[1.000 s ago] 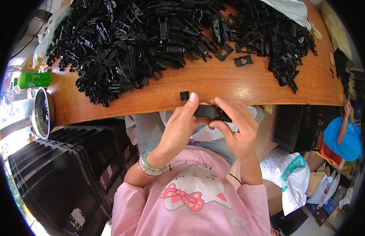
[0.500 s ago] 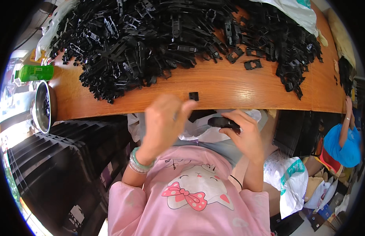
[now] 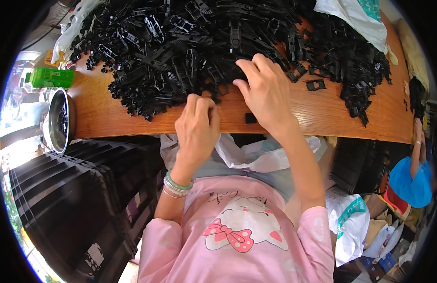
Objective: The person assembles plastic components by fitting small plastic clips into larger plastic parts by hand and placing the assembled pieces on the table.
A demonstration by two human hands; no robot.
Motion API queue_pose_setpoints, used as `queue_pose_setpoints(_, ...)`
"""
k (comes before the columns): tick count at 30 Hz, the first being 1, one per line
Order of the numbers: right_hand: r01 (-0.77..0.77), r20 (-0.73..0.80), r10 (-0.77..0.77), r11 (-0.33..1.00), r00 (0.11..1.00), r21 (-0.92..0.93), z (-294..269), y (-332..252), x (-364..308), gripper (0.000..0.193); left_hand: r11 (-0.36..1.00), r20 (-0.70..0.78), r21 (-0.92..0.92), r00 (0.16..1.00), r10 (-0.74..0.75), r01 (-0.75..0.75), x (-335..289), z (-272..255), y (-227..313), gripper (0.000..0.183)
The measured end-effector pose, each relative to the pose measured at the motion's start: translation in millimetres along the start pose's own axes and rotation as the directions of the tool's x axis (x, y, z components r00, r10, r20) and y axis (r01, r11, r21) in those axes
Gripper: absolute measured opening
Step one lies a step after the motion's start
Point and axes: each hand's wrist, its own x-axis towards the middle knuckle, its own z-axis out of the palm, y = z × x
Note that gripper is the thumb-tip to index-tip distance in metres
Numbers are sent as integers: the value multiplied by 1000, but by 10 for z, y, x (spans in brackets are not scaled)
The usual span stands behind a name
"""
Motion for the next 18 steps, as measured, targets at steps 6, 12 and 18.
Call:
queue_pose_setpoints(6,50,-135,-39,996,990,79,50,127,-76,21,983,48,-180,998,-28,36,-49,-63,-7,18)
queue_pose_setpoints(12,-264,-137,409,775,902,574,-143,248,-380,14,995,164,-94,986,40,-25,83,-111,-23,26)
queue_pose_setpoints(18,-265,53,622,254,782,930,-276,432,-728,27,994,108,24,989,101,-104,32,-123,-35,21)
